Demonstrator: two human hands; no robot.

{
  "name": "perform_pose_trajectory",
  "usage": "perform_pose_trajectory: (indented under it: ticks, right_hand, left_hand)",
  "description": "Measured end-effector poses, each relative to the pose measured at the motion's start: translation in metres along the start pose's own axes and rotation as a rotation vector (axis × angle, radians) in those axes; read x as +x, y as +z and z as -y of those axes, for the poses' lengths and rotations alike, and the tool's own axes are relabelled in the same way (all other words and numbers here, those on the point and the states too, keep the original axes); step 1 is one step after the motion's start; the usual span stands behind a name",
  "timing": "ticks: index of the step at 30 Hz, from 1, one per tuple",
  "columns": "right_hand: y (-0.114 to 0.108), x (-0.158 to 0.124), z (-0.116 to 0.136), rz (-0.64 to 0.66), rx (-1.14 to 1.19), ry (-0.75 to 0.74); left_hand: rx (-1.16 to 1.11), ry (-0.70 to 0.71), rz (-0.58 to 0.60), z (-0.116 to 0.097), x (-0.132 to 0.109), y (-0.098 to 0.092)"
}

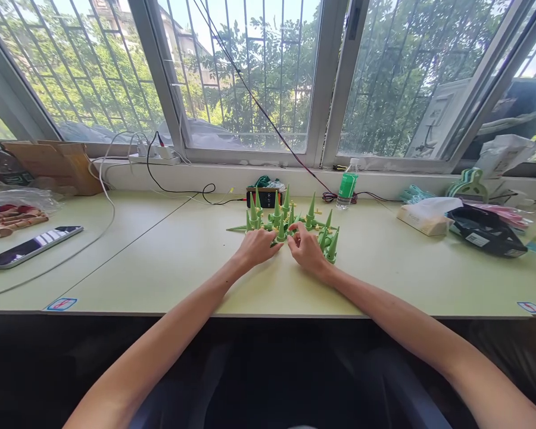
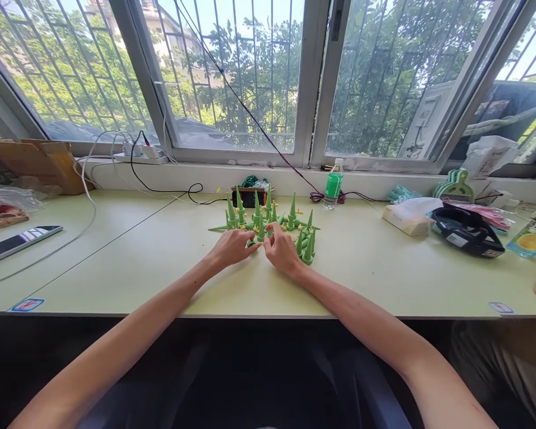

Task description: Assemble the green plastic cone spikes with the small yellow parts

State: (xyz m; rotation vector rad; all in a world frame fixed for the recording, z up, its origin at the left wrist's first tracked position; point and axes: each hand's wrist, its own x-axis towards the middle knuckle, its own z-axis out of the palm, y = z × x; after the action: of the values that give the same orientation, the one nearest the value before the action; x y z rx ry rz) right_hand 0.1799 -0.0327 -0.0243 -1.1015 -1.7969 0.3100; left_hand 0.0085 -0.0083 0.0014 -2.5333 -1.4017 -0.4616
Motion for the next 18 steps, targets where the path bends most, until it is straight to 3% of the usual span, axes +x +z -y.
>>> perform_pose_trajectory:
  ticks: [7,18]
  right_hand:
    - [-0.0015,0.0002,-0.0023,0.003,-0.026,0.003]
    - [-0.0004,0.0019,-0.0084,0.037,-0.141,-0.007]
  left_hand:
    - [-0.16,0.125,-0.044,-0.0042,-0.0022,0.0063]
    - [-0.209,0.088,0.056,-0.0063,-0.0017,0.0098]
